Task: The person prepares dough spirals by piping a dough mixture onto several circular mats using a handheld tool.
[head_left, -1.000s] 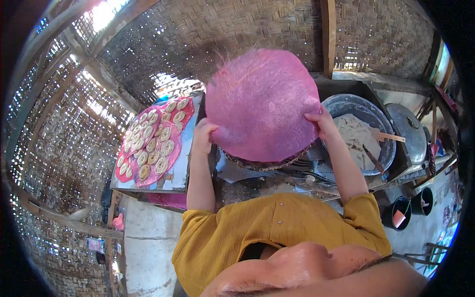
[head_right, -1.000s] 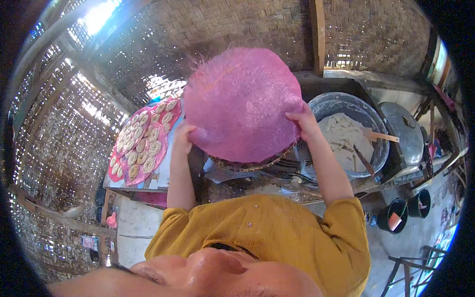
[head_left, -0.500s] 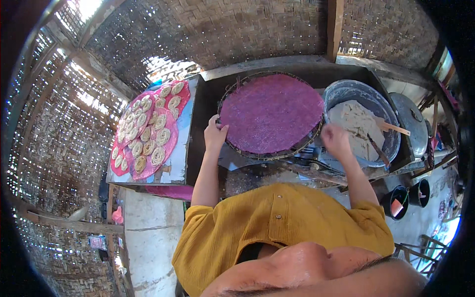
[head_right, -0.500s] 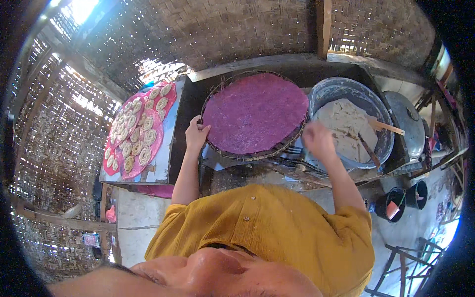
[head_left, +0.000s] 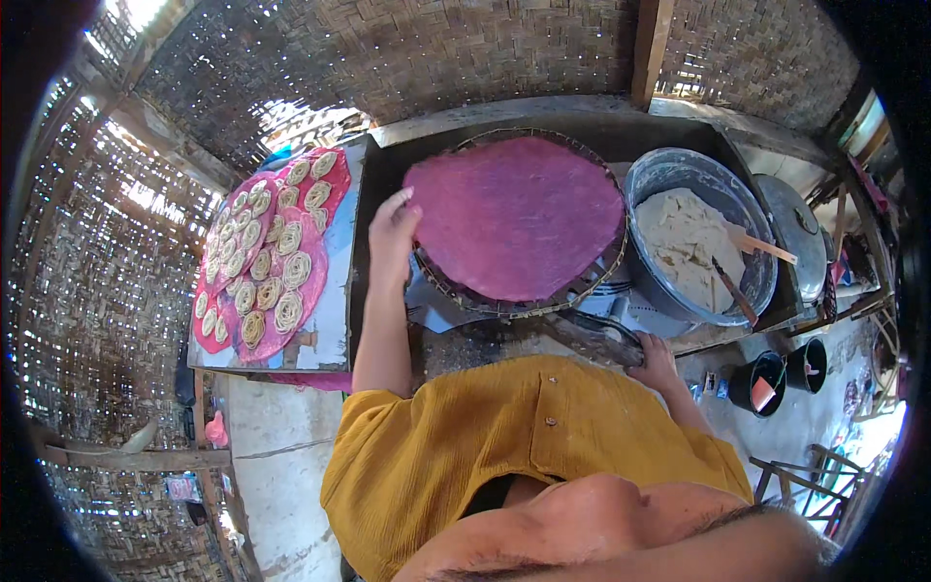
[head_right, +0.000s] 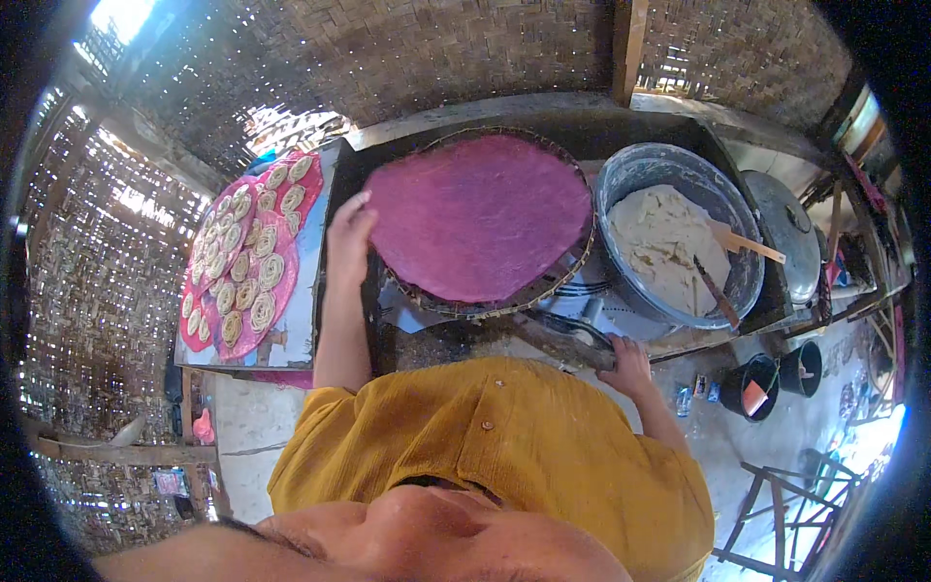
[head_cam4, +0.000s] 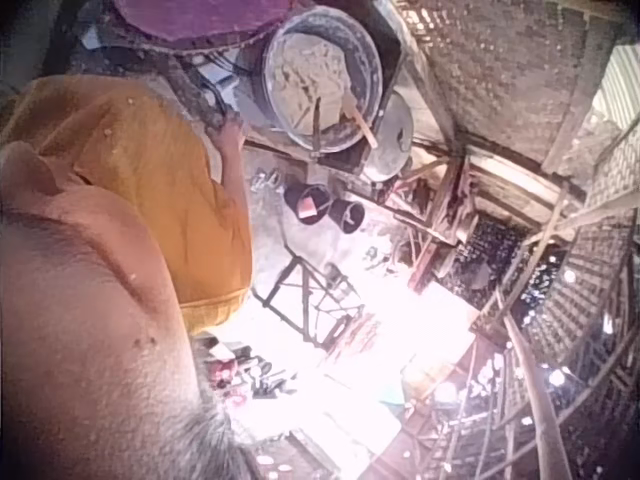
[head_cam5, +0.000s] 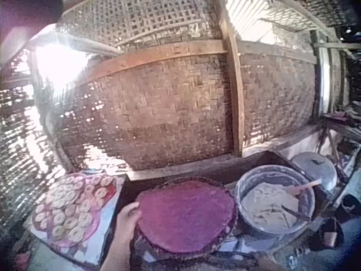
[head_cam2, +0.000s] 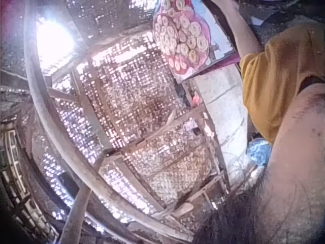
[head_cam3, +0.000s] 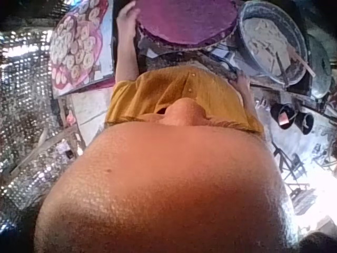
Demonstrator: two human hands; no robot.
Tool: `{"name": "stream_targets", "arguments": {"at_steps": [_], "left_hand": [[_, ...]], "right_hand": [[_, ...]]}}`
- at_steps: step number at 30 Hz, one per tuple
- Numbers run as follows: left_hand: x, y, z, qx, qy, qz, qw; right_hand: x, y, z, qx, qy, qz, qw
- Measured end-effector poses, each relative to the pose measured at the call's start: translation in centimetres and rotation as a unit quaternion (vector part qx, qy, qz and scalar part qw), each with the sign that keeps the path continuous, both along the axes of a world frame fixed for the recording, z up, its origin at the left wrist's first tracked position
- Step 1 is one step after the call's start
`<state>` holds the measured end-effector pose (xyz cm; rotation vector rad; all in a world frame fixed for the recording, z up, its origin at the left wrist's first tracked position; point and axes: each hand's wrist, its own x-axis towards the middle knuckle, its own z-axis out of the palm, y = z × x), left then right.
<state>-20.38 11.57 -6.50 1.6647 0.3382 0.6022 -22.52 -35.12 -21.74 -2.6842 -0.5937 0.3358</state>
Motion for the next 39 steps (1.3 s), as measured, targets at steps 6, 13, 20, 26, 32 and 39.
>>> {"name": "stream_targets", "arguments": {"at_steps": [6,13,20,26,32,39], "left_hand": [[-0.7,-0.8,14.9,-0.288,-0.262,-0.251,0.886],[12.0,-5.1,17.8,0.079,-0.235,-0.329,0.911],[20.7,-14.5,4.5,0.189,0.076,-0.340,0.918],[22.3,-17.0,-2.2,0.254,0.031,-0.277,0.926],[17.4,-8.0,3.8,0.314,0.111,-0.212,0.919],[10.7,3.5,-2.6,0.403,0.307,-0.012,0.862]], "right_hand": [[-2.9,-2.8,4.3,0.096,0.057,-0.090,0.990],[-5.8,-7.3,4.5,0.277,0.149,-0.158,0.936],[-9.8,-9.7,6.4,0.269,0.212,-0.228,0.911],[-10.5,-8.9,8.0,0.363,0.189,-0.276,0.870],[-11.3,-9.8,9.1,0.458,0.212,-0.300,0.810],[-8.2,-7.1,11.2,0.570,0.160,-0.261,0.762]]}}
